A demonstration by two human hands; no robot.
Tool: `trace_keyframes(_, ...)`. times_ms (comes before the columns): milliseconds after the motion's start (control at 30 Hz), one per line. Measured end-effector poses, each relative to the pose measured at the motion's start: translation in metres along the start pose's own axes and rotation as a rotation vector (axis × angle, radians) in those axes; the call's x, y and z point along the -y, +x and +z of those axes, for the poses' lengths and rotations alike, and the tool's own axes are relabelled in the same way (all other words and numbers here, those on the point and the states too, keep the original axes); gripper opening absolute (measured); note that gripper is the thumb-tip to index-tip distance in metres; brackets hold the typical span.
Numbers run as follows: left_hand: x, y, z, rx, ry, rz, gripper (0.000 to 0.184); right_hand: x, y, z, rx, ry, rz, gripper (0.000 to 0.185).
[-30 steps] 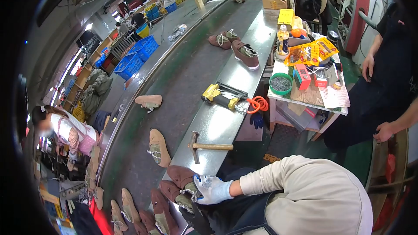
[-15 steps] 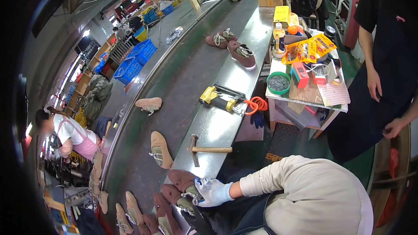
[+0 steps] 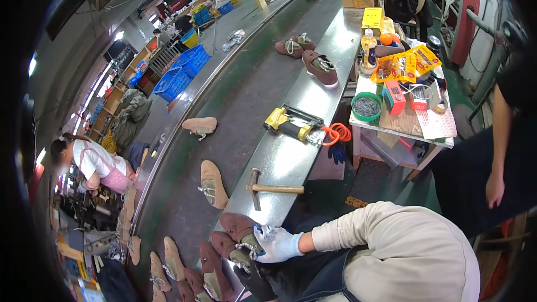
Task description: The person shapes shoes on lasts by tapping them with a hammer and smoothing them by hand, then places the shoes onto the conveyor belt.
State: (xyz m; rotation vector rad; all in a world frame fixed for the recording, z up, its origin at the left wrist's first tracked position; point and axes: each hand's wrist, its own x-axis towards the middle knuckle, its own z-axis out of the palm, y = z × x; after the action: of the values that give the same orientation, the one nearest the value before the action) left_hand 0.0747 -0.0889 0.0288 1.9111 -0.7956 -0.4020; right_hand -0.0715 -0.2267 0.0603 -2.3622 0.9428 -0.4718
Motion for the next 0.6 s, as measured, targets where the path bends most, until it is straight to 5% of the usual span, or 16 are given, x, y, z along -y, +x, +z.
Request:
trace_keyframes(200,-0.045,-0.025,-0.007,0.074,-0.187,-0.171,0.061,-0.002,-0.02,-0.01,0.075,0.206,0.062,0.097)
trace_keyframes(367,0.002,-0.049,-0.006,0.193,0.028,0.004,0.077,-0.002,-0.058,-0.023,0.2,0.295,0.185,0.108)
trace_keyframes(600,0.01,-0.108,0.01,-0.007,0.03,-0.064,0.091,-0.013,-0.076,-0.002,0.146,0.374,0.032,0.106)
